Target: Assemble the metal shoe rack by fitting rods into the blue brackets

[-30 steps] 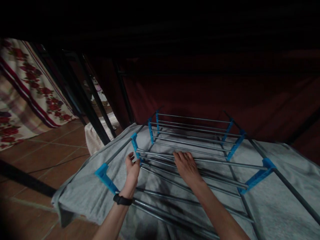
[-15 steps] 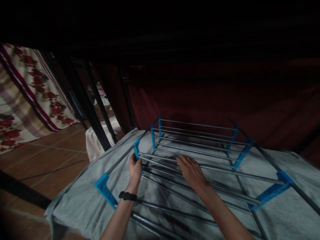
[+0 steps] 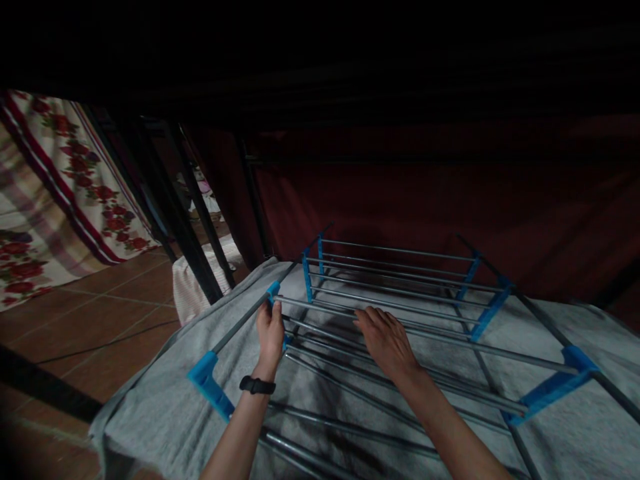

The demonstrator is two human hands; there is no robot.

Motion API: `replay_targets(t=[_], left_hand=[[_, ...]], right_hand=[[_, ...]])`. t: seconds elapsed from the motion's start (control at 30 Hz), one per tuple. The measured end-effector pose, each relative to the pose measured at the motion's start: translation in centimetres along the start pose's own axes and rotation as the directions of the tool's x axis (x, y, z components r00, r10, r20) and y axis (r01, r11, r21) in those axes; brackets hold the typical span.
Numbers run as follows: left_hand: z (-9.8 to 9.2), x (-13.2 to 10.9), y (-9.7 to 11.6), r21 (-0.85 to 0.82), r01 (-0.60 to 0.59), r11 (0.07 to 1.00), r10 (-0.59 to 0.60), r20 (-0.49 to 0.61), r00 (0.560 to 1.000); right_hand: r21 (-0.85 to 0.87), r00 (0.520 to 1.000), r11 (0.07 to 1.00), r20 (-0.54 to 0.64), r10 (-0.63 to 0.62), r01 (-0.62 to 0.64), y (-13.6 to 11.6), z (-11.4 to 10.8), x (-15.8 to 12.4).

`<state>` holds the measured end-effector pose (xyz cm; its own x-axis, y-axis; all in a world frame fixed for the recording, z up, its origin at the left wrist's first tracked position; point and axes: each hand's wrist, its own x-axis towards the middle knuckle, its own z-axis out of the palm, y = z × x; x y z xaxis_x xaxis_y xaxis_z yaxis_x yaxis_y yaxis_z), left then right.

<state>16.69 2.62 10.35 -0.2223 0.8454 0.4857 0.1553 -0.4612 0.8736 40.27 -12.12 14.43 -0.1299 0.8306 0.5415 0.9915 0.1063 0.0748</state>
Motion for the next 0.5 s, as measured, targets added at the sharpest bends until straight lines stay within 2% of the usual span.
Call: replay_targets(t=[0.2, 0.5], left_hand=[[-0.01, -0.25, 0.68, 0.041, 0.006, 0.999, -0.006, 0.0, 1.0], [0.28, -0.53, 0.16, 0.084, 0.007, 0.996, -0.004, -0.028, 1.0]], right_hand=[[0.008, 1.0, 1.0, 0.027, 0.005, -0.006, 0.18, -0.08, 0.23], [0.059, 0.996, 0.998, 0.087, -0.032, 0.027, 0.56, -0.74, 0.73]])
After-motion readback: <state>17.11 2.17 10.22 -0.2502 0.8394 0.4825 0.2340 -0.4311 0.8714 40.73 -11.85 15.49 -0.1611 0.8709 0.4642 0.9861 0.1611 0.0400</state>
